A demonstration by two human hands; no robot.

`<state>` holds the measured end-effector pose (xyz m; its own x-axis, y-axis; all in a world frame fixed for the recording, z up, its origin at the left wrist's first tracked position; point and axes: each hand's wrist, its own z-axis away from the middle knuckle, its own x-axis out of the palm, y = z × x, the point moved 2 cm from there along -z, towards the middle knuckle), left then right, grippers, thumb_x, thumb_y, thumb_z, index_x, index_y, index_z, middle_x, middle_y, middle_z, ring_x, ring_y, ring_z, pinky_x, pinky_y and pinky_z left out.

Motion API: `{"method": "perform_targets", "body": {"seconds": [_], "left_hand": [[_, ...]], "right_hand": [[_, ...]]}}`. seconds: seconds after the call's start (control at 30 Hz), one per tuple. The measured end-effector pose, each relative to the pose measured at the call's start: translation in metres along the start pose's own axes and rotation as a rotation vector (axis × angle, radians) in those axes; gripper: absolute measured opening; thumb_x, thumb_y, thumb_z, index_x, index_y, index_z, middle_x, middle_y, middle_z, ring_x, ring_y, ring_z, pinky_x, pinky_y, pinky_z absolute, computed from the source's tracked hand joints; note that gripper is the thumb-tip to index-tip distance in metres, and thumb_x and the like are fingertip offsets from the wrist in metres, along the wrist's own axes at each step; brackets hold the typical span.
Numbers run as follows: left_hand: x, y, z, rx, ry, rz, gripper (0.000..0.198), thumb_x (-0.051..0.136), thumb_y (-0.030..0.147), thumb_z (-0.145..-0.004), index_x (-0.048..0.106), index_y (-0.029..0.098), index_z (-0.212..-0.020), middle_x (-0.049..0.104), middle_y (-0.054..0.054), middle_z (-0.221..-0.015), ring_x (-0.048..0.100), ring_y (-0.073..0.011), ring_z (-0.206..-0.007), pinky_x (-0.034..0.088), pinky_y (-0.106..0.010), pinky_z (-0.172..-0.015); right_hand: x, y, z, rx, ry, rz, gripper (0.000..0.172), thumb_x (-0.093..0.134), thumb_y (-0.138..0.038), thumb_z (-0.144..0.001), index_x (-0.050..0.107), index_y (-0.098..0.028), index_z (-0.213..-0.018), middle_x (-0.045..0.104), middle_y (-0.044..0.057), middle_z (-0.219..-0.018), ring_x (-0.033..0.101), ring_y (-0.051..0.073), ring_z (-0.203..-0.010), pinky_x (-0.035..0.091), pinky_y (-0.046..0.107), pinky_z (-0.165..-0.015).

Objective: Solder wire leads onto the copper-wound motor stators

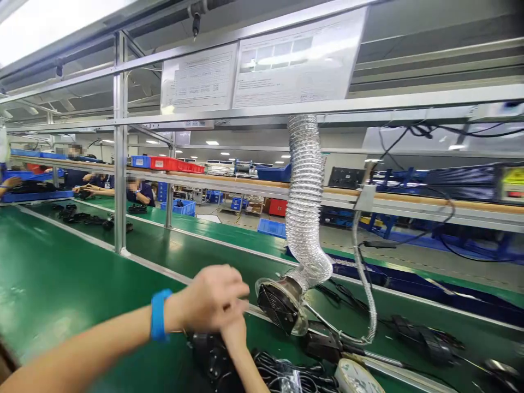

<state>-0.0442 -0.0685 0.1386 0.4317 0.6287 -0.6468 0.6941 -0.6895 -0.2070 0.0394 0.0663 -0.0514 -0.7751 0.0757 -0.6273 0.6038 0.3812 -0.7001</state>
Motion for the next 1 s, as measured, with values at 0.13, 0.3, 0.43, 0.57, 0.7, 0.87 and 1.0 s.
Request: {"method": "perform_targets", "body": {"seconds": [0.13, 0.3, 0.43, 0.57, 0.7, 0.87, 1.0], "left_hand": [[-0.014, -0.088, -0.105, -0.274, 0.19, 0.137, 0.02, 0.051, 0.026, -0.091, 0.068, 0.016, -0.088, 0.065, -0.006, -0.086, 0.059, -0.0148, -0.074, 0.051, -0.028, -0.071], [-0.006, -0.149, -0.216, -0.413, 0.345, 0.028, 0.031, 0.057, 0.016, -0.084, 0.065, 0.008, -0.113, 0.06, -0.012, -0.112, 0.062, -0.0154, -0.085, 0.05, -0.032, -0.091], [0.019, -0.169, -0.271, -0.41, 0.272, -0.034, 0.044, 0.057, 0.017, -0.084, 0.057, 0.006, -0.127, 0.054, -0.017, -0.128, 0.062, -0.0205, -0.102, 0.047, -0.03, -0.096], [0.037, -0.176, -0.294, -0.465, 0.179, -0.093, 0.036, 0.055, 0.022, -0.089, 0.059, 0.006, -0.121, 0.057, -0.02, -0.122, 0.062, -0.0235, -0.104, 0.048, -0.031, -0.09], [0.041, -0.175, -0.296, -0.503, 0.173, -0.113, 0.03, 0.057, 0.024, -0.09, 0.062, 0.006, -0.113, 0.056, -0.021, -0.119, 0.063, -0.0246, -0.101, 0.047, -0.032, -0.085], [0.034, -0.17, -0.291, -0.509, 0.218, -0.175, 0.027, 0.059, 0.027, -0.089, 0.062, 0.007, -0.107, 0.056, -0.017, -0.112, 0.061, -0.0248, -0.104, 0.044, -0.033, -0.083], [0.016, -0.161, -0.277, -0.484, 0.232, -0.18, 0.029, 0.059, 0.029, -0.09, 0.061, 0.008, -0.111, 0.055, -0.013, -0.112, 0.059, -0.0214, -0.105, 0.043, -0.031, -0.085]], "right_hand": [[-0.001, -0.004, -0.001, -0.034, 0.112, -0.04, 0.012, 0.043, -0.03, -0.09, 0.052, -0.024, -0.093, 0.068, 0.002, -0.072, 0.069, 0.025, -0.069, 0.044, 0.029, -0.062], [-0.002, -0.001, -0.003, 0.019, 0.129, -0.168, 0.029, 0.043, -0.046, -0.088, 0.042, -0.024, -0.106, 0.065, 0.002, -0.073, 0.068, 0.026, -0.067, 0.046, 0.031, -0.06], [0.003, 0.008, -0.006, 0.134, 0.053, -0.196, 0.042, 0.04, -0.051, -0.088, 0.036, -0.019, -0.114, 0.069, 0.011, -0.082, 0.07, 0.031, -0.078, 0.049, 0.037, -0.067], [0.007, 0.011, -0.008, 0.132, 0.017, -0.245, 0.059, 0.036, -0.047, -0.089, 0.027, -0.006, -0.13, 0.069, 0.015, -0.081, 0.07, 0.033, -0.082, 0.05, 0.037, -0.069], [0.004, 0.006, -0.006, 0.129, 0.008, -0.237, 0.074, 0.036, -0.044, -0.09, 0.013, 0.005, -0.141, 0.068, 0.013, -0.076, 0.069, 0.034, -0.081, 0.05, 0.037, -0.069], [-0.001, 0.001, -0.004, 0.116, -0.054, -0.204, 0.074, 0.038, -0.043, -0.09, 0.018, 0.006, -0.142, 0.07, 0.014, -0.079, 0.07, 0.032, -0.086, 0.051, 0.034, -0.071], [0.001, 0.004, -0.006, 0.155, -0.115, -0.152, 0.076, 0.037, -0.046, -0.09, 0.018, 0.006, -0.143, 0.071, 0.017, -0.087, 0.07, 0.032, -0.085, 0.051, 0.036, -0.073]]}}
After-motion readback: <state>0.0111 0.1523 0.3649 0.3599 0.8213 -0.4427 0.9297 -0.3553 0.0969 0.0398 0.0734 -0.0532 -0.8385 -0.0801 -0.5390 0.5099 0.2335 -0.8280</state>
